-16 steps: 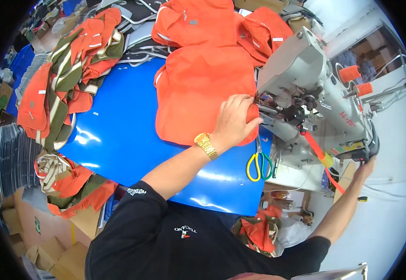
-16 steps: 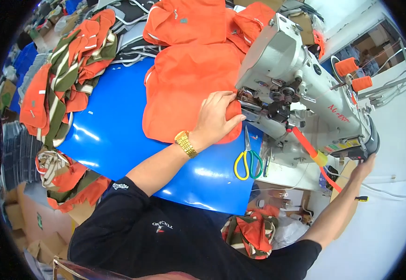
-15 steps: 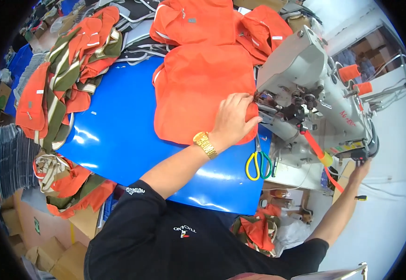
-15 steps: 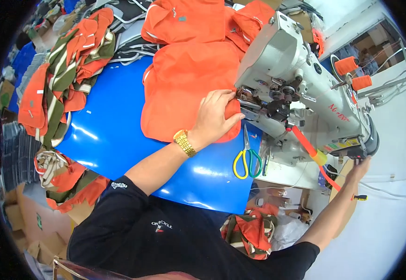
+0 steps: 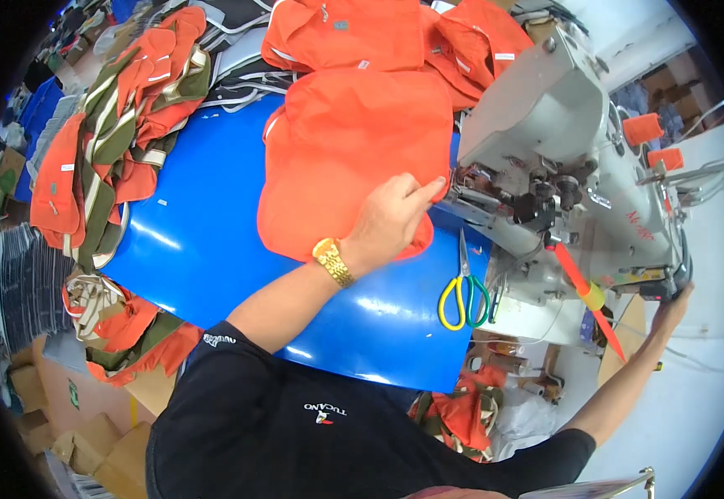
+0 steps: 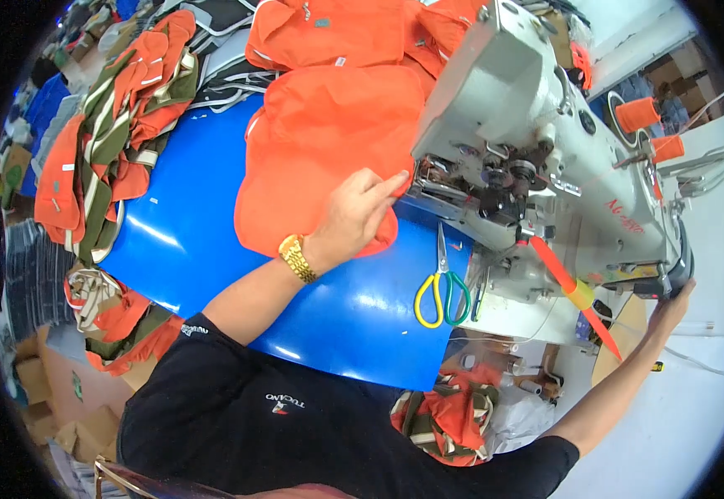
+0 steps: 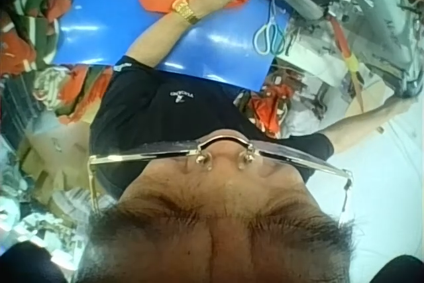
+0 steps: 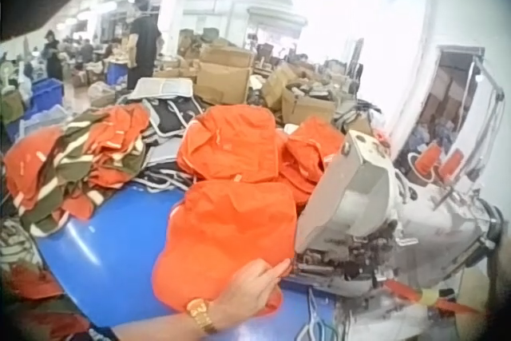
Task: Sewing and assembling fabric bags in a workshop.
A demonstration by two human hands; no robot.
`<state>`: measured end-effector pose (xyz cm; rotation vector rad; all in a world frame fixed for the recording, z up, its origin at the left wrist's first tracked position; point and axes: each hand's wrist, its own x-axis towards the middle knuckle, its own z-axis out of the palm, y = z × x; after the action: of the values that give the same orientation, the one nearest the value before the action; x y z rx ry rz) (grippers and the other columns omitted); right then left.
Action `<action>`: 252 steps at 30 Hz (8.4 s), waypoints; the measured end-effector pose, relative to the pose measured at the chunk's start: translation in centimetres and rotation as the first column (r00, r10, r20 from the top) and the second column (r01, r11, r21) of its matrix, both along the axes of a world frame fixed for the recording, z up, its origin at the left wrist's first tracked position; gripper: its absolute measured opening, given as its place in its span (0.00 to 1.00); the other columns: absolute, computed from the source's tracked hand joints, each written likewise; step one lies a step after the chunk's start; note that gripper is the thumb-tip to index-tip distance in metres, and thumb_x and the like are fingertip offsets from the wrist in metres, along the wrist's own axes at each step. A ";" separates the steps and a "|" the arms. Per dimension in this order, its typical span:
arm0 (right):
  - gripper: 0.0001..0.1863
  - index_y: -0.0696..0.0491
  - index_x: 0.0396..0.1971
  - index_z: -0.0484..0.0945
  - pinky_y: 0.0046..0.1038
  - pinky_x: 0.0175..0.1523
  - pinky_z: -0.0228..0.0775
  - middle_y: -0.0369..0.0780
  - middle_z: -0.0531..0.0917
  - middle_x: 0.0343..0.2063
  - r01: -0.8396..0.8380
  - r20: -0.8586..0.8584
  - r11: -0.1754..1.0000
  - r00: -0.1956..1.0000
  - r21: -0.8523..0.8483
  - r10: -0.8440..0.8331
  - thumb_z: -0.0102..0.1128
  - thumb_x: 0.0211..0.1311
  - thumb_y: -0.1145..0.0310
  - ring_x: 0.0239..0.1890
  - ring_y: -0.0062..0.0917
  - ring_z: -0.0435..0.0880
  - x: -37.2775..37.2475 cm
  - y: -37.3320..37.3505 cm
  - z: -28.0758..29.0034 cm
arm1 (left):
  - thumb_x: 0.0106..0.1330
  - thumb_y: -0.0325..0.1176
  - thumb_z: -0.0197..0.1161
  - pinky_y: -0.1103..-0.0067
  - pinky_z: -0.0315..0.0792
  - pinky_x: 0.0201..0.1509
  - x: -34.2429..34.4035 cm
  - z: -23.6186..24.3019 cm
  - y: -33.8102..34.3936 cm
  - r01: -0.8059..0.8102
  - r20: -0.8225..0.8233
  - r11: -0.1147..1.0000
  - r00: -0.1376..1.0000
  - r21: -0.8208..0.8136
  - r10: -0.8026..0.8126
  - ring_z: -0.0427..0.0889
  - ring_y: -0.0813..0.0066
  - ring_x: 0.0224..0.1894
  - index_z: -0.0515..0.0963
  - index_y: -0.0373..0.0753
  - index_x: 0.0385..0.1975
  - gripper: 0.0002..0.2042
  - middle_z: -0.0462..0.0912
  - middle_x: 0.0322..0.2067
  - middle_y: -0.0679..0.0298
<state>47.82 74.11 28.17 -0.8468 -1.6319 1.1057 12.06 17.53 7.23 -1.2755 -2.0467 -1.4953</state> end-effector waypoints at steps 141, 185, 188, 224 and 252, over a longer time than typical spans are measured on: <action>0.11 0.62 0.50 0.82 0.17 0.48 0.68 0.31 0.83 0.39 -0.637 -0.059 0.665 0.738 -0.390 0.672 0.60 0.77 0.70 0.41 0.11 0.77 -8.5 -54.7 -18.5 | 0.61 0.32 0.75 0.66 0.76 0.61 -8.2 -2.7 -25.2 -0.435 0.115 0.828 0.858 -0.355 0.500 0.82 0.56 0.56 0.81 0.39 0.57 0.23 0.82 0.55 0.53; 0.21 0.63 0.57 0.77 0.23 0.57 0.70 0.35 0.83 0.47 -0.666 0.057 0.396 0.469 -0.632 0.881 0.65 0.65 0.74 0.48 0.19 0.80 -8.1 -49.2 -20.6 | 0.67 0.40 0.70 0.65 0.76 0.57 -10.9 5.1 -15.5 -0.142 -0.314 0.954 0.948 -0.266 0.054 0.83 0.56 0.52 0.85 0.39 0.43 0.13 0.87 0.45 0.57; 0.19 0.62 0.54 0.79 0.23 0.54 0.70 0.34 0.83 0.44 -0.697 0.057 0.378 0.436 -0.610 0.898 0.67 0.64 0.73 0.46 0.18 0.79 -8.4 -49.4 -20.9 | 0.67 0.40 0.69 0.63 0.76 0.56 -14.1 2.1 -27.9 -0.409 -0.235 0.881 0.904 -0.239 0.356 0.85 0.55 0.47 0.86 0.40 0.41 0.11 0.88 0.42 0.56; 0.12 0.61 0.49 0.82 0.25 0.55 0.71 0.35 0.86 0.44 -0.594 0.109 0.479 0.549 -0.646 0.829 0.65 0.69 0.73 0.45 0.18 0.81 -8.0 -51.2 -20.7 | 0.70 0.27 0.58 0.64 0.78 0.56 -23.4 6.1 -48.4 -0.947 -0.199 0.313 0.295 0.068 0.935 0.86 0.51 0.50 0.78 0.39 0.59 0.18 0.86 0.51 0.51; 0.20 0.62 0.60 0.78 0.25 0.60 0.72 0.38 0.84 0.53 -0.774 -0.085 0.395 0.495 -0.494 0.865 0.59 0.70 0.78 0.52 0.21 0.81 -9.0 -50.3 -22.3 | 0.68 0.36 0.67 0.68 0.76 0.37 9.0 4.8 -24.1 0.230 -0.038 0.738 0.944 -0.634 -0.328 0.81 0.63 0.33 0.85 0.43 0.47 0.11 0.76 0.27 0.62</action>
<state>38.80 23.84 5.87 -0.3579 -2.0406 2.2902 21.06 -6.53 12.07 -1.9497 -2.4243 -0.7662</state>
